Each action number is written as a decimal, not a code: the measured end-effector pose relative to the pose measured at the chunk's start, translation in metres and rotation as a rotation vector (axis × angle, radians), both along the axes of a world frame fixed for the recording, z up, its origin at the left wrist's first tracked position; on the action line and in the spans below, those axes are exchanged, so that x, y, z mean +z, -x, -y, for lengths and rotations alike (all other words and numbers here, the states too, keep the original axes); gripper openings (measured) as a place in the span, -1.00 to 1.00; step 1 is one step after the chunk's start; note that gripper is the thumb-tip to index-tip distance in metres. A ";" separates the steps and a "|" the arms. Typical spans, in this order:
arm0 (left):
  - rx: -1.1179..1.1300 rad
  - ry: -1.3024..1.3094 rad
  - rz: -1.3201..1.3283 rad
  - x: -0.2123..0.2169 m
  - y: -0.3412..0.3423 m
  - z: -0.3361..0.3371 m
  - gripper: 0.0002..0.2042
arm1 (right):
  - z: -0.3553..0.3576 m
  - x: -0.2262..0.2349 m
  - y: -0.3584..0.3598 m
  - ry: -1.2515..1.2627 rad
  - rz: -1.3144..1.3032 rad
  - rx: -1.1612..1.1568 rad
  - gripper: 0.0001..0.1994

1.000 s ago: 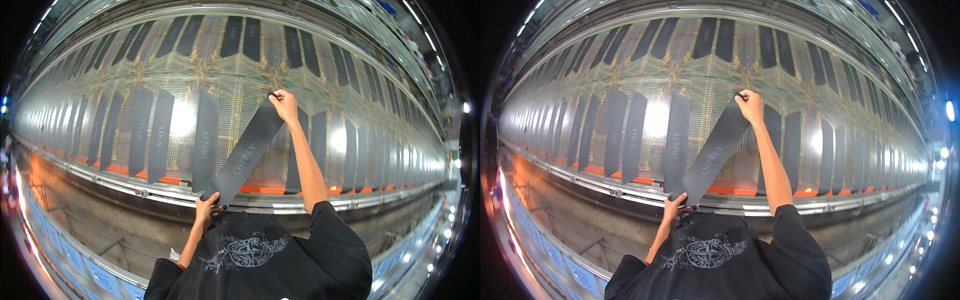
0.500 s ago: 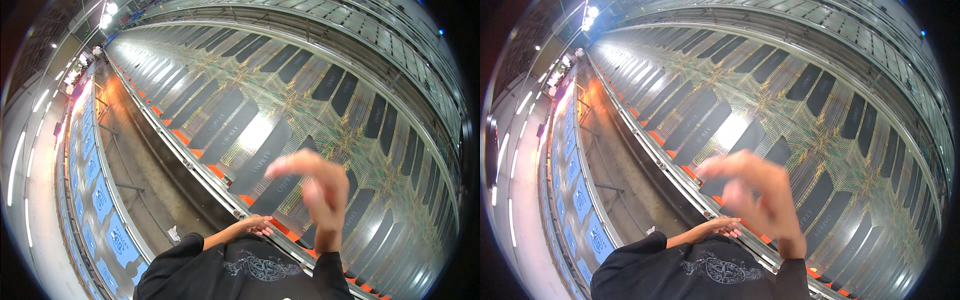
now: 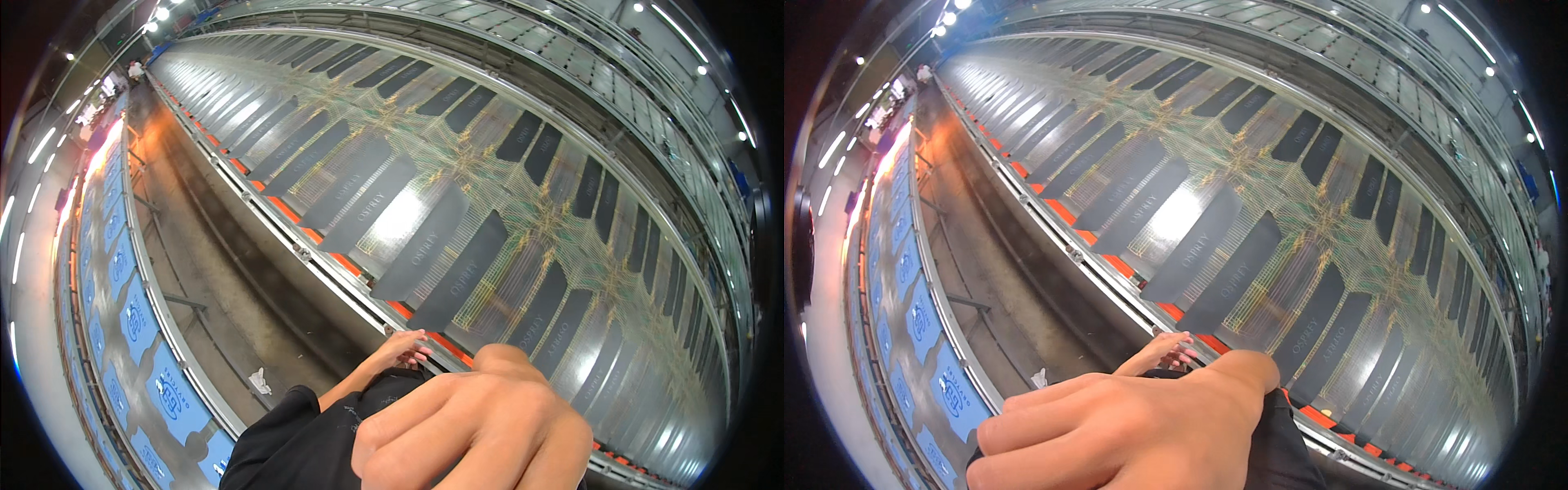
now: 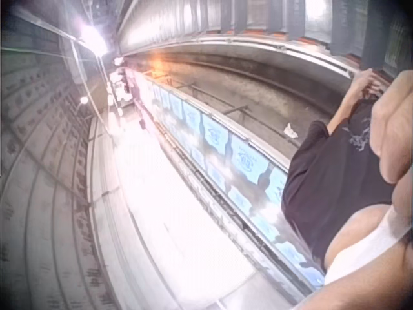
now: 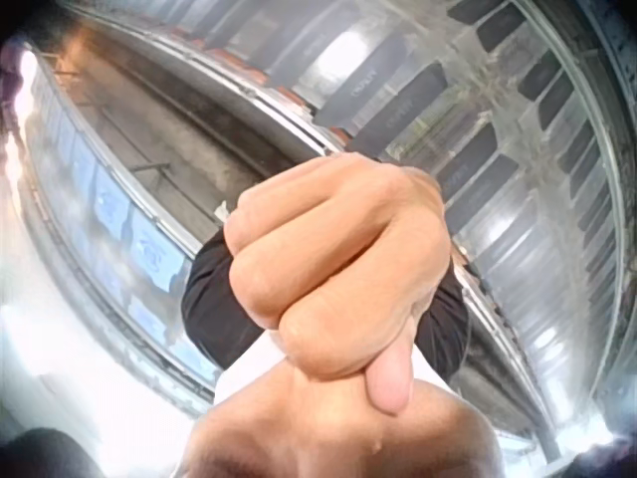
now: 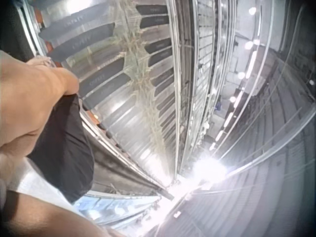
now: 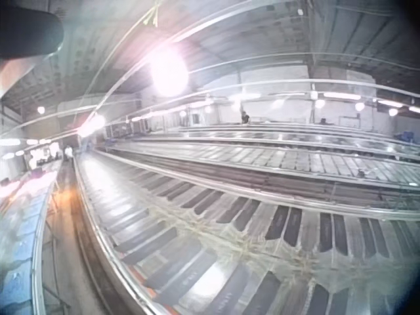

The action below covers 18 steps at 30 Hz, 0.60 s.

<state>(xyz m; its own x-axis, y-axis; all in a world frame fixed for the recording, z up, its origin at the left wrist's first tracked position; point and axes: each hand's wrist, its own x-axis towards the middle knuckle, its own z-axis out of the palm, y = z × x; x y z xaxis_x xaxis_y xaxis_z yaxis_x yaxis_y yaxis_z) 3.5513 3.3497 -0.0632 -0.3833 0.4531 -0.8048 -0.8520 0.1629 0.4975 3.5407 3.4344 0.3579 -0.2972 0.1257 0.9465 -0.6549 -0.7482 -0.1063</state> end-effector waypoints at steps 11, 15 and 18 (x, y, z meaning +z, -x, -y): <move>-0.069 -0.050 0.058 -0.009 -0.017 0.046 -0.61 | 0.051 -0.009 -0.037 0.095 0.291 -0.117 -0.43; -0.033 -0.064 0.023 -0.042 -0.032 0.033 -0.71 | 0.014 -0.019 -0.037 -0.054 0.268 -0.161 -0.48; -0.062 -0.276 0.127 -0.025 -0.029 0.044 -0.78 | 0.019 -0.034 -0.046 0.130 0.355 -0.144 -0.52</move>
<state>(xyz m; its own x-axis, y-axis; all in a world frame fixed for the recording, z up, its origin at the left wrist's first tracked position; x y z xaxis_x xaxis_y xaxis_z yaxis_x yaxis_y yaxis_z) 3.5803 3.3054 -0.0883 -0.2526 0.6807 -0.6877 -0.9026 0.0901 0.4208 3.5863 3.4157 0.3243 -0.5732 0.3018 0.7618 -0.6939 -0.6733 -0.2553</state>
